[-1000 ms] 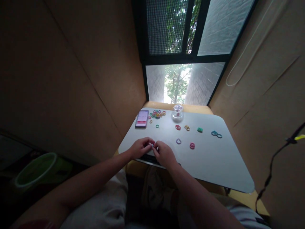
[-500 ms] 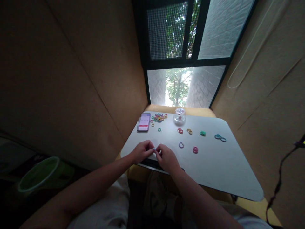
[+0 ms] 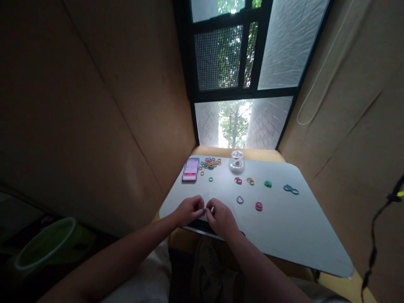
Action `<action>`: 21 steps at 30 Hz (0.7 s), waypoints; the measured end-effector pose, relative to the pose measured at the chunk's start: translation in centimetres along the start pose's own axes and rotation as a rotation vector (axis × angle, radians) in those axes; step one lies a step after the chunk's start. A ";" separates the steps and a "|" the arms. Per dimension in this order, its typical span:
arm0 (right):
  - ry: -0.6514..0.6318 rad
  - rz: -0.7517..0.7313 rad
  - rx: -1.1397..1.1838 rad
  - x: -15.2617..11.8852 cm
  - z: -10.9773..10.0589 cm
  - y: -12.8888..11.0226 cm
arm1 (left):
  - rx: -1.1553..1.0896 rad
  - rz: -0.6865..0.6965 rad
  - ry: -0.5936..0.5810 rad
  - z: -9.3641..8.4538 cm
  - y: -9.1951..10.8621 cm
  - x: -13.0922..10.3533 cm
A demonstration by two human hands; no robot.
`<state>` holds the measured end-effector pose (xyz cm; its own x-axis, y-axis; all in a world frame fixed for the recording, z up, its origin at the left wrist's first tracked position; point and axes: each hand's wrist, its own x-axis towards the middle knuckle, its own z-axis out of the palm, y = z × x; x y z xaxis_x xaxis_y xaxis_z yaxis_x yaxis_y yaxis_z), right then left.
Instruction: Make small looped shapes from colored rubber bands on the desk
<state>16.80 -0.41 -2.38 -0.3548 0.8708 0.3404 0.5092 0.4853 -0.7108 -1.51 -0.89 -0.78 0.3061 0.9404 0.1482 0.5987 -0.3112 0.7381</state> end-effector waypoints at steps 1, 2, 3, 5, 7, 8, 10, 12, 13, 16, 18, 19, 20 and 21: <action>-0.002 0.000 0.001 0.0 0.0 0.0 | 0.010 0.004 -0.003 0.0 0.0 0.0; -0.006 -0.003 -0.001 0.0 0.0 0.0 | 0.018 0.007 -0.003 0.1 0.0 0.0; -0.013 -0.007 -0.003 0.0 0.0 0.0 | 0.022 0.010 -0.002 0.1 -0.1 0.0; -0.025 -0.019 -0.011 0.1 -0.1 0.0 | 0.028 0.022 0.002 0.1 -0.1 0.0; -0.034 -0.032 -0.019 0.1 -0.1 0.1 | 0.037 0.036 0.010 0.1 -0.1 -0.1; -0.037 -0.037 -0.024 0.1 0.0 0.1 | 0.042 0.041 0.016 0.2 -0.2 -0.1; -0.042 -0.044 -0.031 0.1 0.0 0.1 | 0.046 0.048 0.023 0.2 -0.2 -0.1; -0.041 -0.044 -0.034 0.1 0.0 0.2 | 0.037 0.056 0.022 0.2 -0.2 -0.2; -0.039 -0.042 -0.031 0.1 0.0 0.2 | 0.030 0.061 0.016 0.2 -0.2 -0.2; -0.034 -0.037 -0.019 0.1 0.1 0.2 | 0.026 0.071 -0.009 0.2 -0.3 -0.2; -0.033 -0.036 -0.016 0.1 0.1 0.2 | 0.032 0.071 -0.019 0.2 -0.2 -0.3; -0.033 -0.035 -0.017 0.1 0.1 0.2 | 0.031 0.070 -0.021 0.2 -0.2 -0.3; -0.033 -0.032 -0.016 0.1 0.1 0.2 | 0.027 0.068 -0.022 0.2 -0.1 -0.3; -0.029 -0.029 -0.015 0.1 0.1 0.2 | 0.020 0.066 -0.021 0.2 -0.1 -0.3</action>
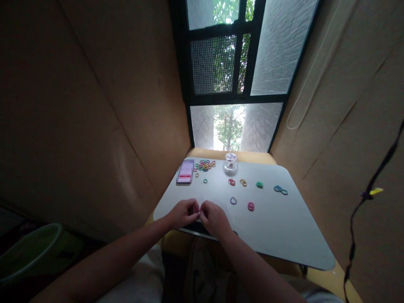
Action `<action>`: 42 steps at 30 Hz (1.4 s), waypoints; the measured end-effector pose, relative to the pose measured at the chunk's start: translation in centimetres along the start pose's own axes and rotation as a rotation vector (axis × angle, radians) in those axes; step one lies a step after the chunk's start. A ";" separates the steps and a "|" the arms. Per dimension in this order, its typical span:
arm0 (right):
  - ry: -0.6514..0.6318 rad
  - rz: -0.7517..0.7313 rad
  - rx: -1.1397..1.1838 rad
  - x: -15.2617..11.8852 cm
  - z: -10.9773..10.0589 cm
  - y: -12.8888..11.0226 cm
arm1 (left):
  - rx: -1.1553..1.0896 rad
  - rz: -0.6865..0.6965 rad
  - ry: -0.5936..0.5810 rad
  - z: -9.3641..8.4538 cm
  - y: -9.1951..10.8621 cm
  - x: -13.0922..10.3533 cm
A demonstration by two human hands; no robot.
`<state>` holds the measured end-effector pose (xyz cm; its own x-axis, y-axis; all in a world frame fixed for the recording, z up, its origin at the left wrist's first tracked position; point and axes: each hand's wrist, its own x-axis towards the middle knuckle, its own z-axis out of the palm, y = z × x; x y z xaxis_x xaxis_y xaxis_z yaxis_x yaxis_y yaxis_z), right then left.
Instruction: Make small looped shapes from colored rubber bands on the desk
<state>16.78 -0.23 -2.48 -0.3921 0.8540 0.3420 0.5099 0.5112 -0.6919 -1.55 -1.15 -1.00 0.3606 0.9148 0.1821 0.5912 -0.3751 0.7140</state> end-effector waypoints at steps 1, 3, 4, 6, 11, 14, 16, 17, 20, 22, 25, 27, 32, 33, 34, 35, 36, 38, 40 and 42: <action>0.004 0.004 0.000 0.0 0.0 0.0 | -0.008 -0.004 0.006 0.0 0.1 0.0; 0.020 0.012 0.003 0.0 -0.1 -0.1 | -0.029 -0.022 0.029 -0.1 0.1 0.0; 0.029 0.015 0.011 0.0 -0.1 -0.2 | -0.042 -0.036 0.044 -0.1 0.2 0.1; 0.044 0.010 0.037 0.0 -0.1 -0.3 | -0.074 -0.059 0.064 -0.2 0.1 0.1; 0.027 -0.064 0.057 0.2 -0.1 -0.2 | -0.152 -0.065 0.081 -0.1 -0.3 0.4; 0.031 -0.048 0.026 0.2 0.1 0.1 | -0.183 -0.074 0.078 0.1 -0.7 0.4; 0.038 -0.008 0.006 0.2 0.2 0.2 | -0.186 -0.080 0.068 0.2 -0.8 0.5; 0.038 0.011 -0.003 0.2 0.2 0.3 | -0.184 -0.084 0.065 0.2 -0.8 0.5; 0.030 0.034 -0.016 0.1 0.2 0.3 | -0.172 -0.094 0.063 0.2 -0.8 0.5; 0.036 0.028 -0.016 0.1 0.3 0.3 | -0.161 -0.092 0.060 0.2 -0.7 0.6; 0.051 0.012 -0.004 0.1 0.2 0.3 | -0.144 -0.085 0.050 0.1 -0.6 0.5; 0.055 0.004 0.009 0.1 0.1 0.2 | -0.140 -0.077 0.041 0.1 -0.5 0.5; 0.054 0.021 0.032 0.1 0.0 0.0 | -0.148 -0.059 0.023 0.0 -0.3 0.4; 0.054 0.025 0.035 0.1 0.0 -0.1 | -0.141 -0.060 0.030 0.0 -0.3 0.4; 0.055 0.030 0.036 0.1 0.0 -0.1 | -0.134 -0.062 0.037 0.0 -0.3 0.4; 0.056 0.035 0.035 0.1 0.0 -0.1 | -0.129 -0.065 0.043 0.0 -0.2 0.5; 0.056 0.040 0.033 0.2 0.1 -0.1 | -0.127 -0.068 0.048 0.0 -0.2 0.5; 0.053 0.042 0.030 0.2 0.1 -0.1 | -0.129 -0.074 0.057 0.0 -0.2 0.5; 0.048 0.036 0.026 0.1 0.0 -0.1 | -0.133 -0.081 0.066 0.1 -0.2 0.5; 0.040 0.028 0.025 0.1 0.0 -0.1 | -0.135 -0.087 0.069 0.1 -0.3 0.6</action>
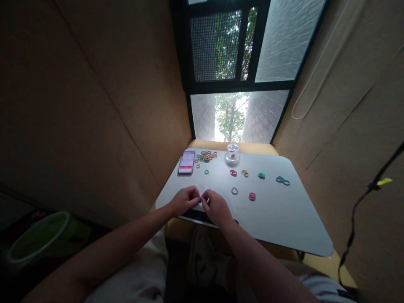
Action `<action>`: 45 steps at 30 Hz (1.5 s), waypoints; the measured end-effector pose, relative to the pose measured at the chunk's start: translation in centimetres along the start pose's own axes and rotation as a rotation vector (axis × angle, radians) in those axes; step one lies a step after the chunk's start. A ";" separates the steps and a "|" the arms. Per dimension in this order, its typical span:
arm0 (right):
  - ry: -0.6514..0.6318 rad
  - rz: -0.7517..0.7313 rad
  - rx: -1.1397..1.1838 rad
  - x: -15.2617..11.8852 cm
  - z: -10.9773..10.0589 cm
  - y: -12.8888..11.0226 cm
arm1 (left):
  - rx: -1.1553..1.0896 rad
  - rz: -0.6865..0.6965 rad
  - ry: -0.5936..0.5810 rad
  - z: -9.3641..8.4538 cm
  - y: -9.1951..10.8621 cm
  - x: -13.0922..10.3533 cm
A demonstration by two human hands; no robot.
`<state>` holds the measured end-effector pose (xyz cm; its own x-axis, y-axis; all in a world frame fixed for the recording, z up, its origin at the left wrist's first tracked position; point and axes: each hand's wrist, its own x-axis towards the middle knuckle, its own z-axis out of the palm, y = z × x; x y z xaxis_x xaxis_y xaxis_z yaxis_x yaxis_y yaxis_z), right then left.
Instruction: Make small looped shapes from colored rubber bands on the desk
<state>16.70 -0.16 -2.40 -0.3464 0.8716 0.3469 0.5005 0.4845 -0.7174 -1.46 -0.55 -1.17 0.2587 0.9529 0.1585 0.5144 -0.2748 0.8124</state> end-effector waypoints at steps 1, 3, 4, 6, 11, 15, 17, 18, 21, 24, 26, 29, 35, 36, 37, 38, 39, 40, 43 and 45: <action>-0.005 -0.002 0.000 0.0 0.0 0.0 | 0.002 -0.003 0.001 0.0 0.0 0.0; -0.013 -0.007 0.001 0.0 -0.1 0.0 | 0.007 -0.005 0.002 0.0 0.0 0.0; -0.016 -0.010 0.001 0.0 -0.1 0.0 | 0.004 -0.005 -0.002 -0.1 0.1 0.0; -0.016 -0.014 -0.002 0.0 -0.2 -0.1 | -0.013 -0.005 -0.011 -0.1 0.2 0.0; -0.012 0.005 0.005 0.0 -0.1 0.0 | -0.090 -0.002 -0.049 -0.4 0.8 -0.1; -0.009 0.027 0.007 -0.1 0.1 0.2 | -0.125 0.003 -0.064 -0.4 0.9 -0.3; -0.012 0.031 0.009 -0.1 0.2 0.3 | -0.111 0.012 -0.053 -0.4 0.9 -0.3; -0.013 0.031 0.006 -0.1 0.2 0.3 | -0.099 0.019 -0.051 -0.4 0.9 -0.3; -0.009 0.023 -0.002 -0.1 0.2 0.3 | -0.060 0.044 -0.056 -0.4 0.8 -0.3; -0.010 0.018 0.001 0.0 0.2 0.3 | -0.053 0.059 -0.075 -0.5 0.9 -0.5; -0.011 0.019 -0.001 -0.1 0.1 0.2 | -0.058 0.063 -0.083 -0.5 0.9 -0.5; -0.010 0.019 -0.012 -0.1 0.1 0.1 | -0.056 0.070 -0.084 -0.5 0.8 -0.6; -0.013 0.025 -0.003 0.0 0.1 0.1 | -0.078 0.067 -0.098 -0.5 0.5 -0.5; -0.015 0.024 -0.008 0.0 0.1 0.1 | -0.074 0.066 -0.096 -0.5 0.5 -0.5; -0.016 0.020 -0.012 0.0 0.1 0.1 | -0.066 0.065 -0.091 -0.5 0.4 -0.5; -0.018 0.013 -0.013 0.0 0.1 0.1 | -0.057 0.062 -0.083 -0.4 0.4 -0.4; -0.021 0.003 -0.010 0.0 0.0 0.1 | -0.047 0.058 -0.073 -0.4 0.3 -0.4; -0.023 -0.007 -0.007 -0.1 0.0 0.0 | -0.038 0.052 -0.063 -0.4 0.3 -0.4; -0.024 -0.030 -0.010 -0.1 -0.1 0.0 | -0.018 0.038 -0.038 -0.3 0.3 -0.3; -0.021 -0.035 -0.017 -0.1 -0.1 0.0 | -0.009 0.031 -0.029 -0.3 0.4 -0.2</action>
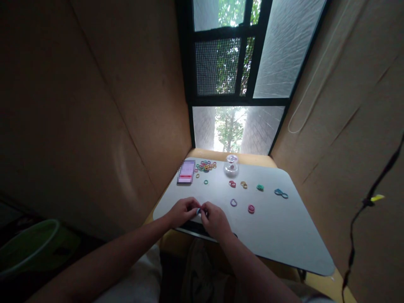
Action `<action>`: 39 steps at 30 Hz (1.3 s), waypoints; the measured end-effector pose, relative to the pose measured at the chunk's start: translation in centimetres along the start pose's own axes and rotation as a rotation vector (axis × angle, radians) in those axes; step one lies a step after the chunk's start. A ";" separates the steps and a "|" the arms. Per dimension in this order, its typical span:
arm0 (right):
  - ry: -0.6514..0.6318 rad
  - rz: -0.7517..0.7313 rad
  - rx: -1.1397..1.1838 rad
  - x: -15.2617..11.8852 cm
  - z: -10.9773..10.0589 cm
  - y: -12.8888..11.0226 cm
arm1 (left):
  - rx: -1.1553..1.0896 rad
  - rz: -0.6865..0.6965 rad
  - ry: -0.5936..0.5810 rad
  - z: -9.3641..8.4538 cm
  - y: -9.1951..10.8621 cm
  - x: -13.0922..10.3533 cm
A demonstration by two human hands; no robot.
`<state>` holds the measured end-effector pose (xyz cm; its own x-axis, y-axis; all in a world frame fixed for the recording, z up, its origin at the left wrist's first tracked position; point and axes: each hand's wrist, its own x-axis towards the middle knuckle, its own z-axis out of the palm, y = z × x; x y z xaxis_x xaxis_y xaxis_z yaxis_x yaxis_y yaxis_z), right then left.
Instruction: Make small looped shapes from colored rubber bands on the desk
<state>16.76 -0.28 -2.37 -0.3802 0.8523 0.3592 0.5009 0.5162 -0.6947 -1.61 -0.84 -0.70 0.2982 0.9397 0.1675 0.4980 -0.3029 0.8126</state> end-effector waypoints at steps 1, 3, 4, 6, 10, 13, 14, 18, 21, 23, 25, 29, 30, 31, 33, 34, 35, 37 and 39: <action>0.000 0.000 -0.002 0.0 0.0 0.0 | 0.006 -0.005 0.005 0.0 0.1 0.0; 0.000 0.006 -0.005 0.0 0.0 -0.1 | 0.022 -0.013 0.015 0.0 0.1 0.0; 0.000 0.010 -0.006 0.0 0.1 -0.1 | 0.031 -0.016 0.020 0.1 0.1 0.0; 0.000 0.015 -0.009 0.0 0.1 -0.1 | 0.046 -0.021 0.032 0.2 0.1 0.0; 0.011 0.014 -0.016 0.0 0.1 -0.2 | 0.060 -0.030 0.052 0.4 0.0 0.1; 0.011 0.009 0.012 -0.1 0.0 -0.3 | 0.053 -0.035 0.068 0.4 -0.1 0.2; 0.009 0.013 0.028 -0.1 0.0 -0.3 | 0.048 -0.035 0.072 0.5 -0.1 0.2; 0.000 0.038 0.079 -0.1 -0.2 -0.5 | 0.040 -0.035 0.077 0.5 -0.3 0.2; 0.014 0.025 0.055 -0.1 -0.2 -0.5 | 0.033 -0.034 0.070 0.4 -0.4 0.3; 0.024 0.009 0.026 -0.1 -0.2 -0.5 | 0.020 -0.042 0.063 0.4 -0.5 0.3; 0.025 0.006 0.016 -0.1 -0.2 -0.5 | 0.006 -0.049 0.065 0.3 -0.5 0.4; 0.020 0.030 0.038 -0.1 -0.1 -0.5 | -0.034 -0.054 0.091 0.3 -0.5 0.5; 0.018 0.032 0.041 -0.1 -0.1 -0.5 | -0.047 -0.060 0.096 0.2 -0.5 0.6; 0.017 0.032 0.041 -0.1 -0.1 -0.4 | -0.063 -0.066 0.100 0.2 -0.5 0.6; 0.015 0.031 0.037 -0.1 -0.1 -0.5 | -0.093 -0.075 0.103 0.2 -0.5 0.7; 0.014 0.032 0.034 -0.1 -0.1 -0.5 | -0.109 -0.077 0.102 0.2 -0.5 0.8; 0.013 0.034 0.031 -0.1 -0.2 -0.5 | -0.123 -0.077 0.100 0.2 -0.6 0.8; 0.010 0.037 0.028 -0.1 -0.2 -0.5 | -0.145 -0.077 0.093 0.2 -0.8 0.9; 0.006 0.038 0.031 -0.1 -0.2 -0.5 | -0.154 -0.077 0.087 0.3 -1.0 0.9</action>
<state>16.71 -0.62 -1.90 -0.3568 0.8717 0.3358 0.4909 0.4808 -0.7265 -1.63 0.26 -1.56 0.1894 0.9713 0.1437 0.3844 -0.2080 0.8994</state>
